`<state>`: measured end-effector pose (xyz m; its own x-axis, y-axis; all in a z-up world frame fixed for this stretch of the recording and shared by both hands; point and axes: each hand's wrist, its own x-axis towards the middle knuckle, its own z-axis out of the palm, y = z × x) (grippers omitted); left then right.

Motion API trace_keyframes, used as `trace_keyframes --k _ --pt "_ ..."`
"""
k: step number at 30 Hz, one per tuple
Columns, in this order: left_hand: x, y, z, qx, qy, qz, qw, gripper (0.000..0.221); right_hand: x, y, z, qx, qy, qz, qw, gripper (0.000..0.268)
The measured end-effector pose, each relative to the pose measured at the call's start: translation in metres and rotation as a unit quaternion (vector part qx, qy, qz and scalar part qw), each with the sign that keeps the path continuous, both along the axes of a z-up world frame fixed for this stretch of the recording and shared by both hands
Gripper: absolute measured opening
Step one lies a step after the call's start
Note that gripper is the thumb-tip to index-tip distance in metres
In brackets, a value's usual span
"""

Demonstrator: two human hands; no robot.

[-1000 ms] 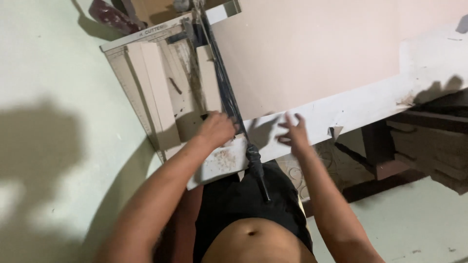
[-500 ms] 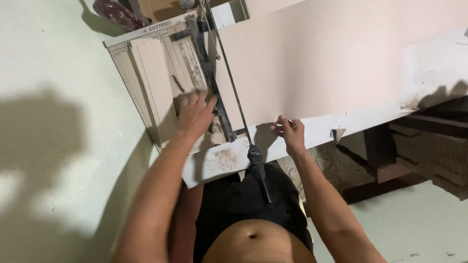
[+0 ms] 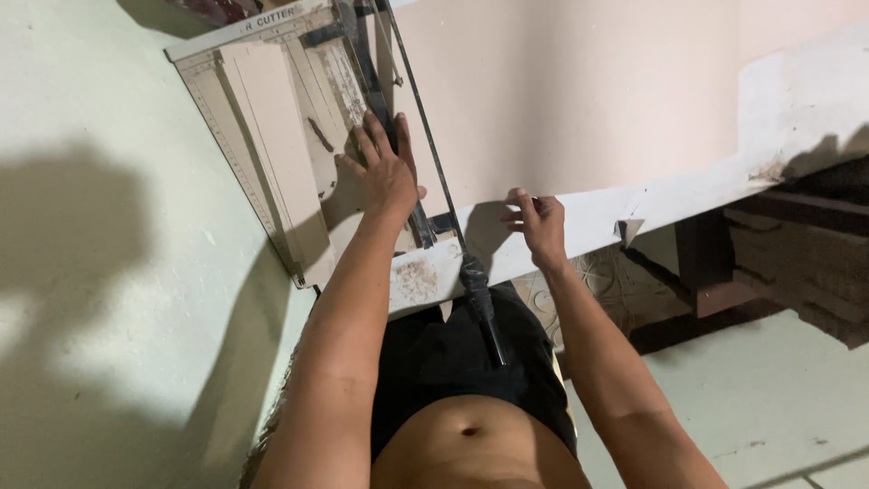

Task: Cutting cardboard sheets using a manual paper cutter on a workbench.

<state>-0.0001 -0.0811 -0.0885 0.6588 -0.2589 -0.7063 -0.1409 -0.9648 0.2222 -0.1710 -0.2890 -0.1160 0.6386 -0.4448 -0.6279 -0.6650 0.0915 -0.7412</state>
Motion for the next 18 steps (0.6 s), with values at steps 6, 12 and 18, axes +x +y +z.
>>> trace_keyframes --k 6,12,18 --pt "0.003 -0.005 -0.009 0.063 0.010 -0.010 0.998 0.120 0.034 0.037 0.150 -0.153 0.116 0.280 0.941 0.053" --pt "0.007 -0.008 0.008 0.042 0.016 0.017 0.999 0.120 -0.008 0.108 0.149 -0.146 0.249 0.469 0.834 0.085" --pt "0.007 -0.005 0.012 0.008 0.035 0.028 0.999 0.120 -0.040 0.097 0.080 -0.203 0.159 0.452 0.854 0.077"
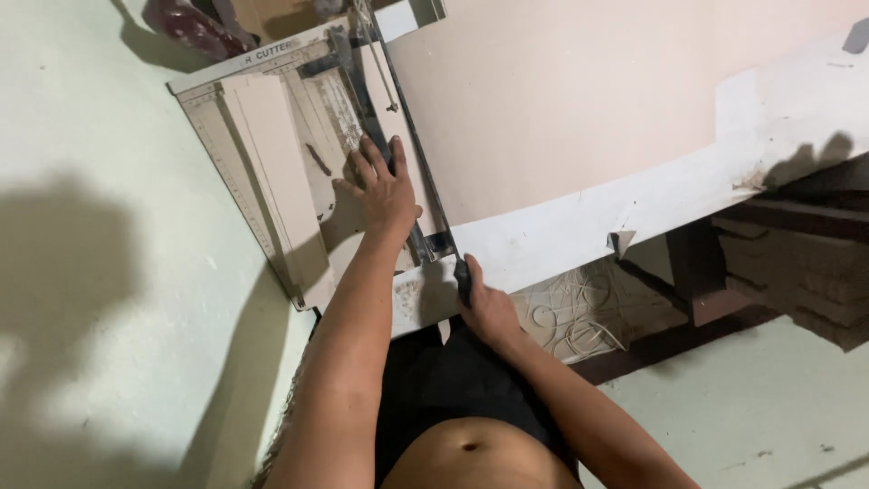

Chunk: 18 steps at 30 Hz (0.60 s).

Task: Cutting cardboard sheets using a manual paper cutter on a workbench.

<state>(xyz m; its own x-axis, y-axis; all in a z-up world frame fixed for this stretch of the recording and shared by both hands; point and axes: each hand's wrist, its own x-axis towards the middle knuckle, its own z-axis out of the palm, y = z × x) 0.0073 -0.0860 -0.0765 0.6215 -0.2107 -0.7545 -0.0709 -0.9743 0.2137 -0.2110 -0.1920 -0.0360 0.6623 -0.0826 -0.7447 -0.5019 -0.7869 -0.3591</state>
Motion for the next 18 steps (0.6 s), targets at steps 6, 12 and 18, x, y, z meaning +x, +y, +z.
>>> trace_keyframes --k 6,12,18 --pt "-0.025 0.001 -0.005 0.009 -0.134 -0.185 0.973 0.103 0.053 -0.027 0.160 0.115 0.087 -0.110 0.983 0.106" --pt "-0.071 0.019 -0.075 -0.232 -0.161 -0.311 0.907 0.017 0.044 -0.078 0.096 0.214 0.107 -0.207 0.949 0.076" --pt "-0.052 0.091 -0.010 0.013 -0.132 -0.461 0.877 0.020 0.034 -0.137 -0.001 0.203 -0.050 -0.473 0.856 0.076"
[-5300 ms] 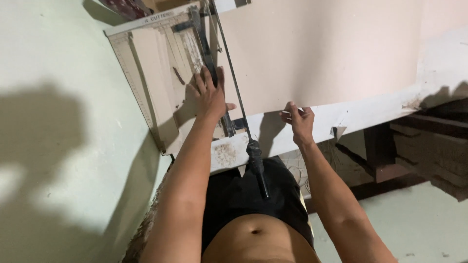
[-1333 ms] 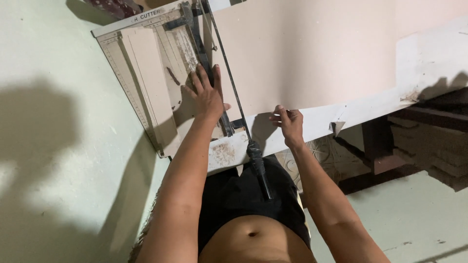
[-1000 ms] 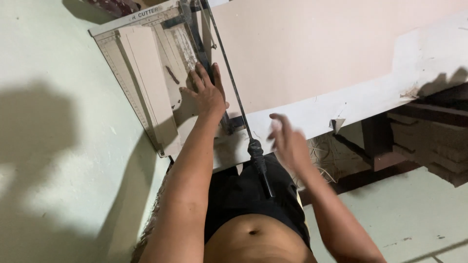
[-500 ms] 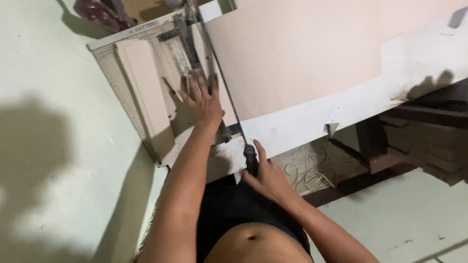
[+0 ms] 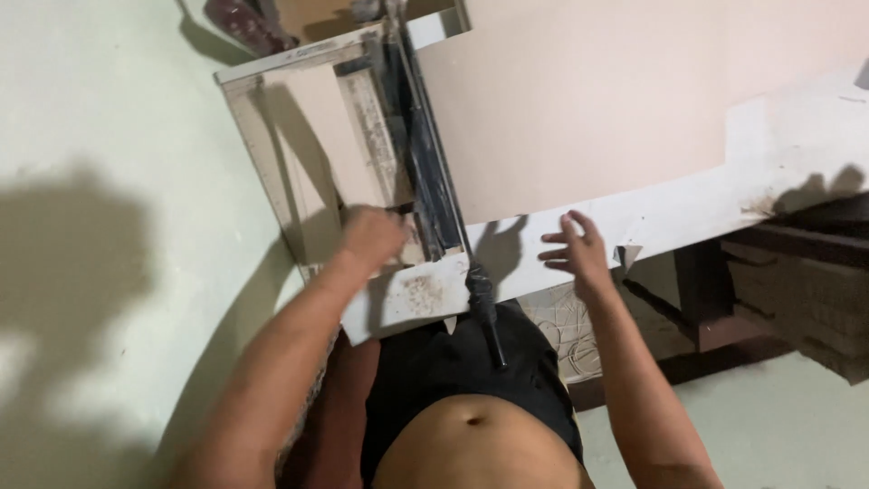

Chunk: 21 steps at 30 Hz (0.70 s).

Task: Cutting cardboard sheets using a manual paper cutter on a workbench.

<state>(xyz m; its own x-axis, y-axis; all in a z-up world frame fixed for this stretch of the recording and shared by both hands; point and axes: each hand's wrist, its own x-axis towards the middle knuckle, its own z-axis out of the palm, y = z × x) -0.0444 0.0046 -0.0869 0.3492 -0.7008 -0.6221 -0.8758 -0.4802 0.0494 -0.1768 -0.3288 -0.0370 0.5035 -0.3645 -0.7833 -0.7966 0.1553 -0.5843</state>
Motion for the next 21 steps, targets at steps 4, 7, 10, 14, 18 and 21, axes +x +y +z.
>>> trace_keyframes --k 4,7,10,14,18,21 --pt "0.024 0.055 -0.031 0.014 -0.001 0.098 0.995 0.019 0.011 -0.012 -0.017 -0.008 -0.002 -0.061 0.998 0.079" --pt "0.038 0.042 0.047 -0.004 -0.023 0.237 0.971 0.037 0.014 -0.026 -0.049 0.021 -0.003 -0.130 0.991 0.087" --pt "0.043 0.014 0.068 -0.017 -0.056 0.430 0.901 0.074 0.018 -0.045 -0.068 0.071 -0.018 -0.213 0.974 0.063" --pt "0.049 -0.014 0.050 -0.063 -0.089 0.608 0.786 0.111 0.025 -0.060 -0.042 0.074 -0.080 -0.230 0.967 0.022" --pt "0.041 0.001 0.013 -0.050 -0.096 0.599 0.793 0.110 0.048 -0.069 0.086 -0.035 -0.112 -0.166 0.979 0.028" --pt "0.041 0.018 -0.026 -0.049 -0.111 0.595 0.794 0.113 0.089 -0.024 0.245 -0.296 0.092 -0.069 0.948 0.017"
